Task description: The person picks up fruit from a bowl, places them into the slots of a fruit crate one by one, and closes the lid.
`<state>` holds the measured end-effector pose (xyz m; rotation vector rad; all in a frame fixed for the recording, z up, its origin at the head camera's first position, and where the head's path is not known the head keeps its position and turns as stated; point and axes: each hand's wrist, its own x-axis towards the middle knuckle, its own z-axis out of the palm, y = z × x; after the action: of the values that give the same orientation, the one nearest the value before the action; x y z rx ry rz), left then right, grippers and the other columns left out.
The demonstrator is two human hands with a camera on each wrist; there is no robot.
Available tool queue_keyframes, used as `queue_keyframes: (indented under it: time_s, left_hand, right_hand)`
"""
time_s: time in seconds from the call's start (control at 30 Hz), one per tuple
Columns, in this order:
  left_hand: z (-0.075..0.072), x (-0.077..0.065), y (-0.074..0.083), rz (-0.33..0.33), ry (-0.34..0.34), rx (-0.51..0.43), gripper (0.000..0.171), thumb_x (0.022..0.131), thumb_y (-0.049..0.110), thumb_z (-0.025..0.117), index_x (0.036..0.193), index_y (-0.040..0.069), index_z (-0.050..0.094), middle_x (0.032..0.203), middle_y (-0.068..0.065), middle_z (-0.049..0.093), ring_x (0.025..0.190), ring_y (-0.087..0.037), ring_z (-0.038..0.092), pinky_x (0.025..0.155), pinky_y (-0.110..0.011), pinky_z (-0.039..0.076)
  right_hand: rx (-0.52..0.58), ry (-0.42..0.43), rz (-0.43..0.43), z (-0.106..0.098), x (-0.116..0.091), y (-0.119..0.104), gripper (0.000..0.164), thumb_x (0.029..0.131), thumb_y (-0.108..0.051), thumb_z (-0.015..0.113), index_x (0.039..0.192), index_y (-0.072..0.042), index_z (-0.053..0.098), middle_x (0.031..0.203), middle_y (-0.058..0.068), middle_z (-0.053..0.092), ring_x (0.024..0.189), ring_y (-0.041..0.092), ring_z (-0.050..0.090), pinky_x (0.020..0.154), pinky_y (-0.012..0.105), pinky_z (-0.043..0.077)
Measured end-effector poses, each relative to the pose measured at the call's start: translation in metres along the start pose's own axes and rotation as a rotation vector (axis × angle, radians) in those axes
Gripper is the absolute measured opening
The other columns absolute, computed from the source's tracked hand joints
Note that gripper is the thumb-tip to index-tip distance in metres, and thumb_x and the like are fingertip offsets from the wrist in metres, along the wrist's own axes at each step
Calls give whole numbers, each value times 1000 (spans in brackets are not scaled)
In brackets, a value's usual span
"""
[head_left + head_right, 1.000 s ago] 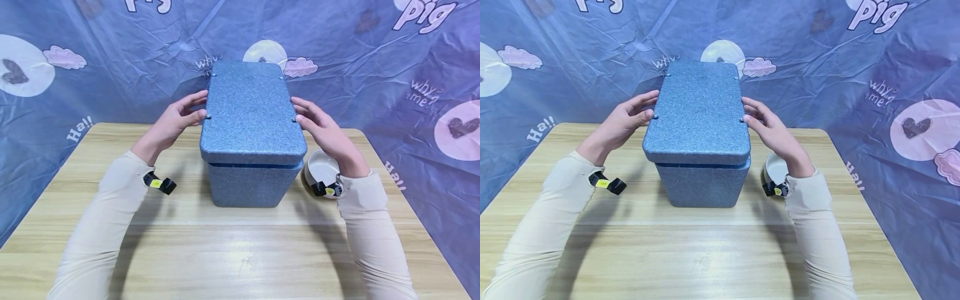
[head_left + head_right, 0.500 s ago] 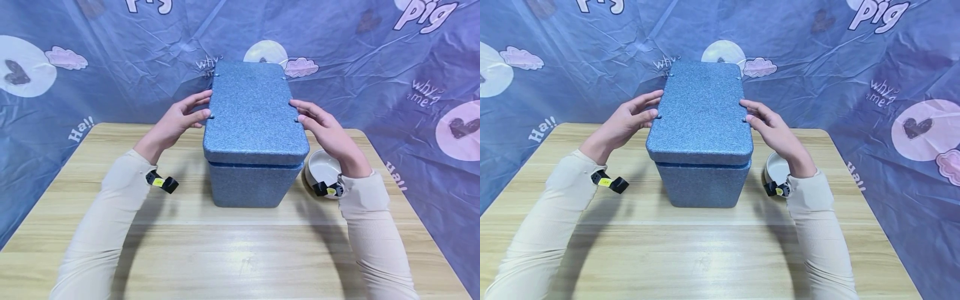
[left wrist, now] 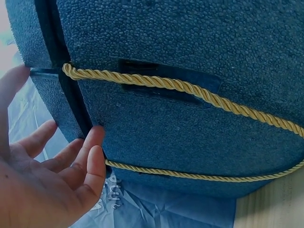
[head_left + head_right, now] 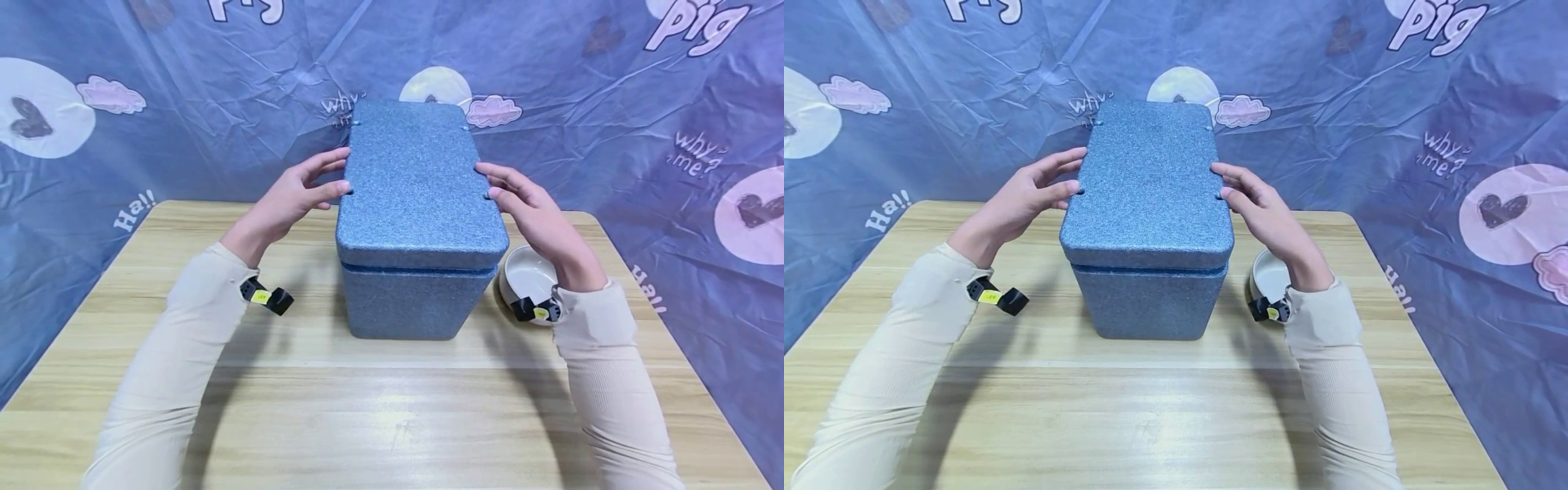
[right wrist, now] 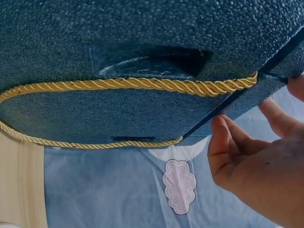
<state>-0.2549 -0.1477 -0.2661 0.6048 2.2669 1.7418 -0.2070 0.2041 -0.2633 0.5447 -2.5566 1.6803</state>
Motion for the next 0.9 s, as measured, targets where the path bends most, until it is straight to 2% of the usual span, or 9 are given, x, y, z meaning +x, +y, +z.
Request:
queue_keyframes:
  time_s: [0.2,0.43,0.67,0.9]
  left_hand:
    - [1,1,0,-9,-6,-10,59,95,24,57,150,27,35,155,-4,34,128,-23,49,93,-37,43]
    - [1,2,1,2,-24,-4,58,96,23,56,150,26,36,156,-6,31,134,-22,42,99,-46,40]
    - [1,2,2,29,-4,-32,56,95,17,58,148,20,40,153,-10,36,133,-23,44,100,-38,44]
    - [2,1,0,46,10,-82,55,94,12,59,147,16,43,151,-13,38,135,-26,43,109,-42,39]
  right_hand:
    - [-60,-4,-1,0,-1,0,45,103,-28,43,147,-16,42,148,5,40,121,5,41,92,14,37]
    - [18,20,4,1,-1,1,43,102,-27,47,144,-16,47,145,2,44,122,7,42,92,14,39]
    - [31,50,2,3,1,-2,40,101,-23,49,140,-15,51,137,-4,50,116,6,47,92,14,41]
    - [-14,63,10,4,-1,-5,41,101,-23,48,141,-15,50,131,-7,52,112,6,48,91,15,40]
